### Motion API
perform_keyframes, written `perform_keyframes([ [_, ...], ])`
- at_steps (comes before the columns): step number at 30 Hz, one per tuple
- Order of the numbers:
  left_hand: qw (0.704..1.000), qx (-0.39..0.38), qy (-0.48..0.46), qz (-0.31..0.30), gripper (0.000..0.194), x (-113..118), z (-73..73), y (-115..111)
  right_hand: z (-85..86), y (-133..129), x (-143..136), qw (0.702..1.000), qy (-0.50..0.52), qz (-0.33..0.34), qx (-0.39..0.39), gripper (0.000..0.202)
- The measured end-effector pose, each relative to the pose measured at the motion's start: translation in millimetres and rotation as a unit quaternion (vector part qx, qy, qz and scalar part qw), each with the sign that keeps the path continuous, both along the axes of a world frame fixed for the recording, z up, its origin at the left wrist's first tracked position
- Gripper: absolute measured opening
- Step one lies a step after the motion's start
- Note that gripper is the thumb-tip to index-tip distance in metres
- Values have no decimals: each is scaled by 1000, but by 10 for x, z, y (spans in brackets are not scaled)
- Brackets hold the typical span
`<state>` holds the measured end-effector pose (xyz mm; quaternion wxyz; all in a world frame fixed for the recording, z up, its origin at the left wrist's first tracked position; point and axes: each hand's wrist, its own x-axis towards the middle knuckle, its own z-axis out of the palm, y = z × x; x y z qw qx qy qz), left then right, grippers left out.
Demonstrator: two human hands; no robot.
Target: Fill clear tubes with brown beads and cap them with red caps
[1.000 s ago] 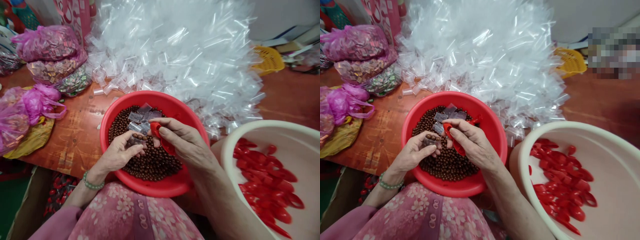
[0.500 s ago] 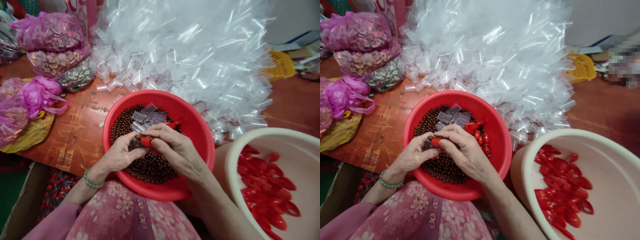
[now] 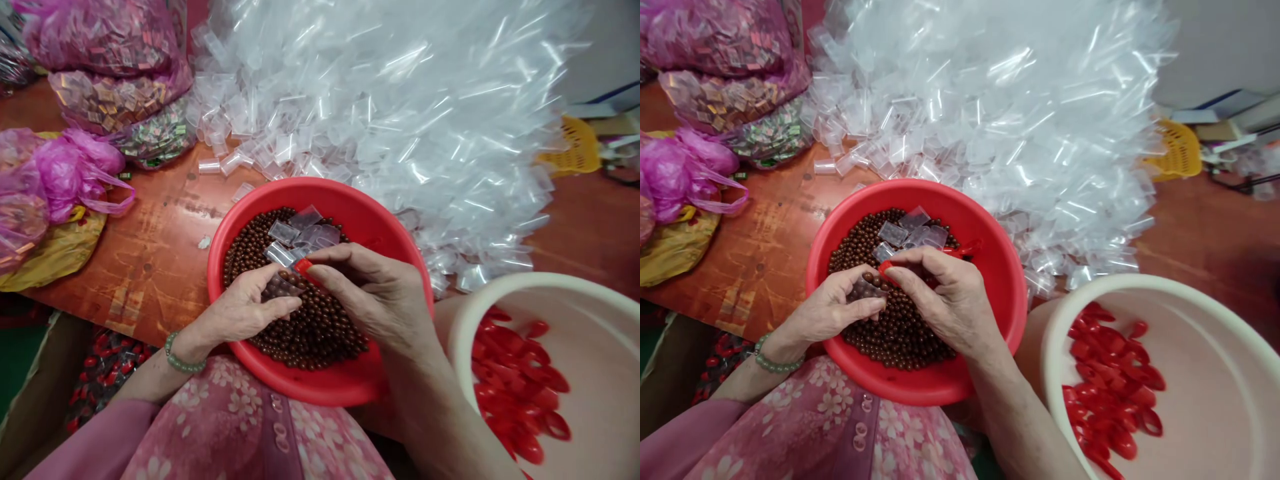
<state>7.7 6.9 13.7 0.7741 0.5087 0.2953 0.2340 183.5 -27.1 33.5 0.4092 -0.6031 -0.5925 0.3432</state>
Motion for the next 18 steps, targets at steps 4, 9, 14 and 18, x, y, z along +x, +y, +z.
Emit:
perform_keyframes([
  [4,1000,13,20,-8,23,-5,-30,1,41,73,-47,997,-52,46,40,8],
  [9,1000,-1,28,-13,22,-6,-40,3,77,80,13,984,-94,110,105,8],
  [14,999,-1,36,-21,13,-2,-20,5,128,40,183,981,-97,128,105,4],
  [18,999,-2,39,-28,15,1,-29,14,122,78,123,983,-91,114,116,5],
])
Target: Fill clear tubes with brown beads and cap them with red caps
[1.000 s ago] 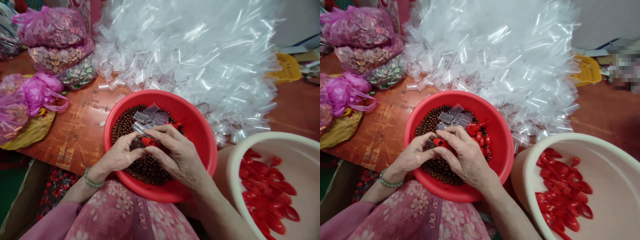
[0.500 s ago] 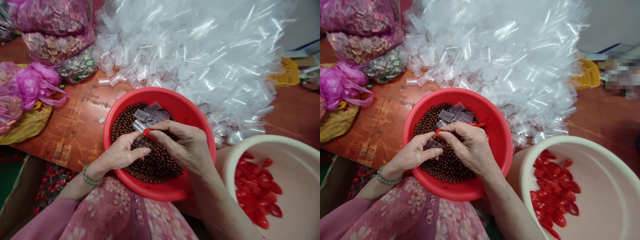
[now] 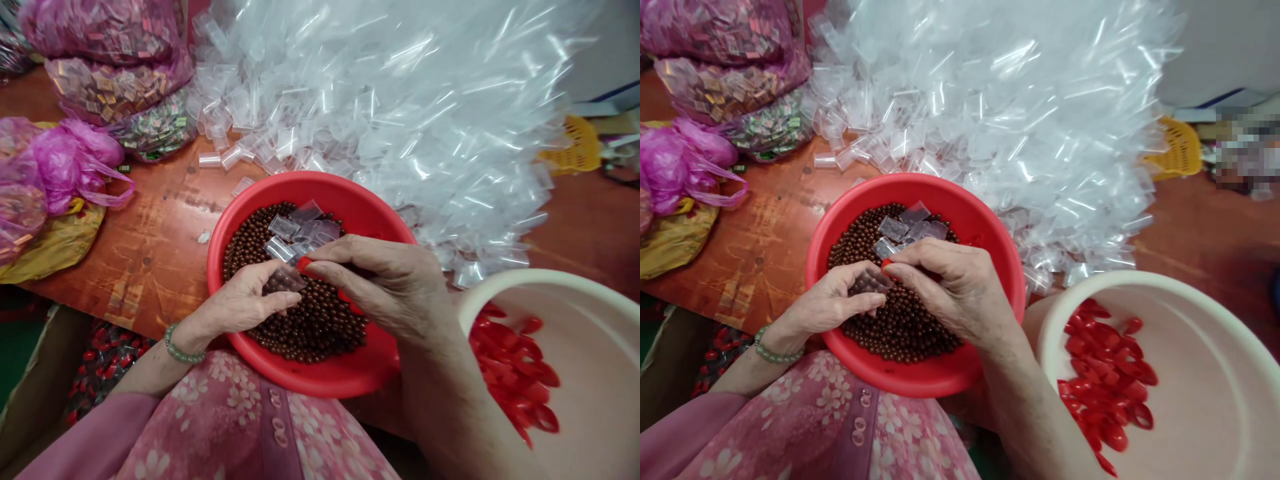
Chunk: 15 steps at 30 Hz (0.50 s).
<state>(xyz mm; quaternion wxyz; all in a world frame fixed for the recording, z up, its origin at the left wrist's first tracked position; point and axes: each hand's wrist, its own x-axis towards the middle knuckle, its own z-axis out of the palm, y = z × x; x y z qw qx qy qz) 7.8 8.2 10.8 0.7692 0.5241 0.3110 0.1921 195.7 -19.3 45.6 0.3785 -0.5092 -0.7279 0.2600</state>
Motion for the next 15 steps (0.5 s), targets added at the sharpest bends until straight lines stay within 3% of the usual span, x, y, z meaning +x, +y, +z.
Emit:
perform_keyframes([
  [6,1000,-1,-19,11,14,1,-21,4,-20,10,-65,1000,-12,14,3,6],
  [10,998,-45,-42,27,17,-9,-24,7,-19,-64,97,998,-2,-10,-62,5],
  [15,996,-63,-64,14,22,-24,-40,14,-29,-87,42,983,81,-120,-113,6],
])
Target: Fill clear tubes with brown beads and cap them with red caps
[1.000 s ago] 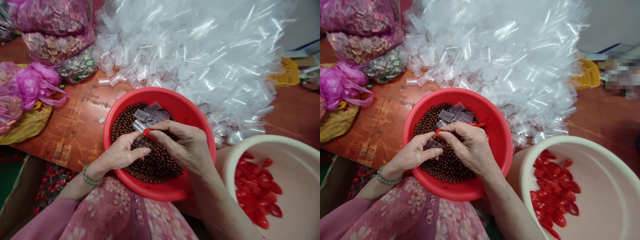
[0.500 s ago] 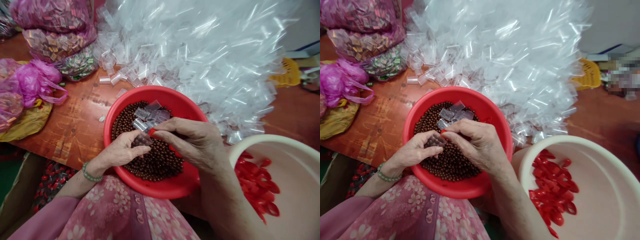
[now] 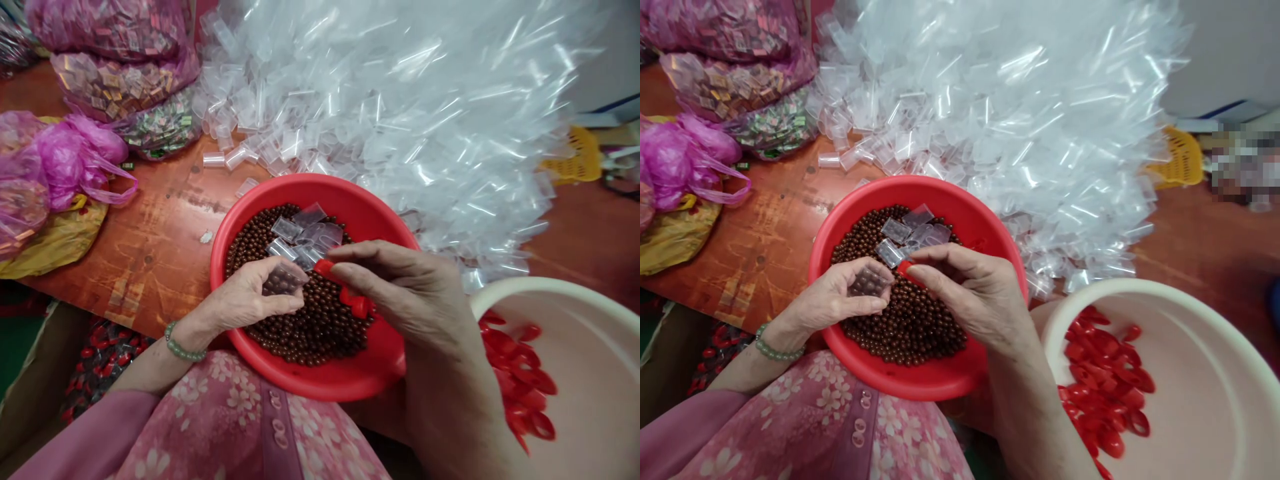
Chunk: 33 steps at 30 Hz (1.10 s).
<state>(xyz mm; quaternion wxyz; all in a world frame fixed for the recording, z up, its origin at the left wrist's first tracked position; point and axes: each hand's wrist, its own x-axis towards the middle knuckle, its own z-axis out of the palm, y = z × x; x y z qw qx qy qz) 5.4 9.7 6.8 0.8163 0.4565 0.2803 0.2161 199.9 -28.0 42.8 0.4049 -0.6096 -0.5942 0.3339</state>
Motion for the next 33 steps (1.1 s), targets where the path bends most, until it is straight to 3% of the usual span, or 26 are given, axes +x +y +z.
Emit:
perform_keyframes([
  [2,1000,2,7,0,22,-3,-8,-4,-25,12,-119,999,8,-32,32,5],
  [7,1000,28,-2,-12,26,-4,-43,-16,-108,11,-334,990,-34,29,134,8],
  [13,999,39,2,-8,23,12,-67,-13,-172,-27,-395,980,-75,25,182,8],
  [17,1000,29,-5,7,21,13,-60,-19,-249,-58,-461,977,-85,-11,194,7],
  [21,999,-15,-36,6,32,-2,-65,-23,-321,-94,-435,964,-105,7,243,14],
  [24,996,-57,-68,18,40,-15,-73,-22,-323,-93,-366,954,-156,69,248,31],
  [28,991,-74,-107,26,37,-24,-77,-23,-286,-77,-319,942,-195,119,246,53],
  [33,998,-30,-49,29,33,-18,-78,-33,-286,-92,-309,960,-141,111,214,46],
])
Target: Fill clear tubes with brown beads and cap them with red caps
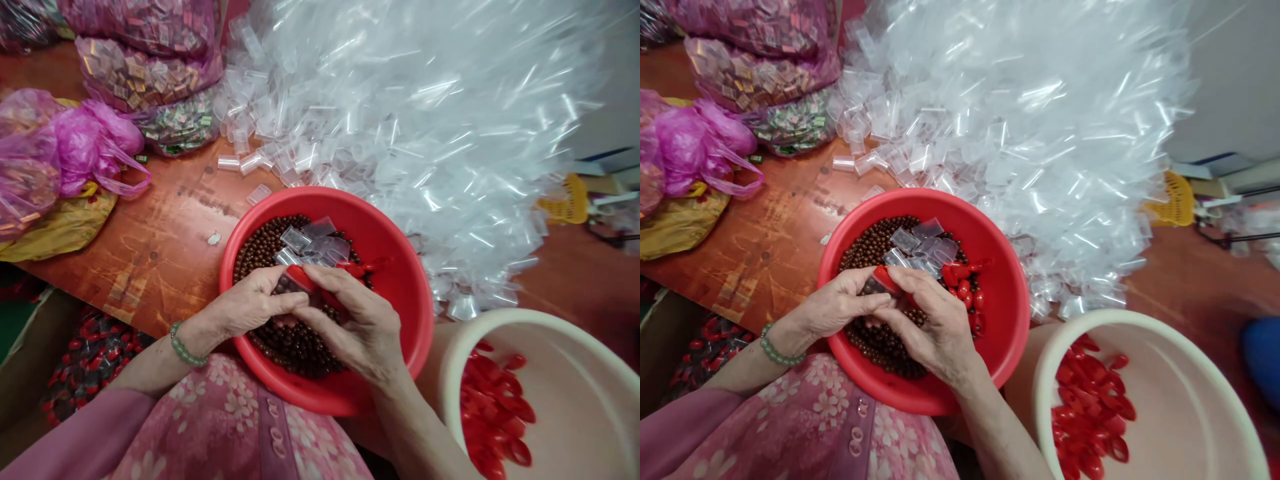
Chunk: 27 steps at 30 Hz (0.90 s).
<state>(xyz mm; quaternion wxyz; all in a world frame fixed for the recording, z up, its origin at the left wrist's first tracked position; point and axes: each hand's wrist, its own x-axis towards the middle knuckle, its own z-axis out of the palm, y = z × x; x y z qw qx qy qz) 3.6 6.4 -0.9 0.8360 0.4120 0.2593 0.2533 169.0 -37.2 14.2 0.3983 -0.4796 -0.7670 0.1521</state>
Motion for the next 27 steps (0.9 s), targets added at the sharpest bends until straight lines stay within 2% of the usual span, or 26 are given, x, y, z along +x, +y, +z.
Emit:
perform_keyframes([
  [3,999,16,38,-5,34,5,1,-7,-29,-10,10,1000,22,0,-8,42],
  [6,999,17,34,-5,39,9,4,-13,-49,-11,7,999,34,6,2,41],
  [11,999,22,47,16,53,23,13,10,-13,-11,-16,998,57,-9,-39,33],
  [15,995,21,89,34,46,37,49,38,42,-12,-4,994,83,-27,-63,28],
  [19,992,28,111,51,42,53,93,42,48,-16,9,967,199,-90,-130,33],
  [22,992,27,118,40,44,58,97,38,15,-17,-21,942,273,-144,-129,34],
  [25,994,31,97,27,52,51,68,33,-10,-13,-76,957,215,-177,-80,24],
  [27,995,34,87,24,60,41,45,30,-11,-6,-111,982,112,-152,-28,25],
])
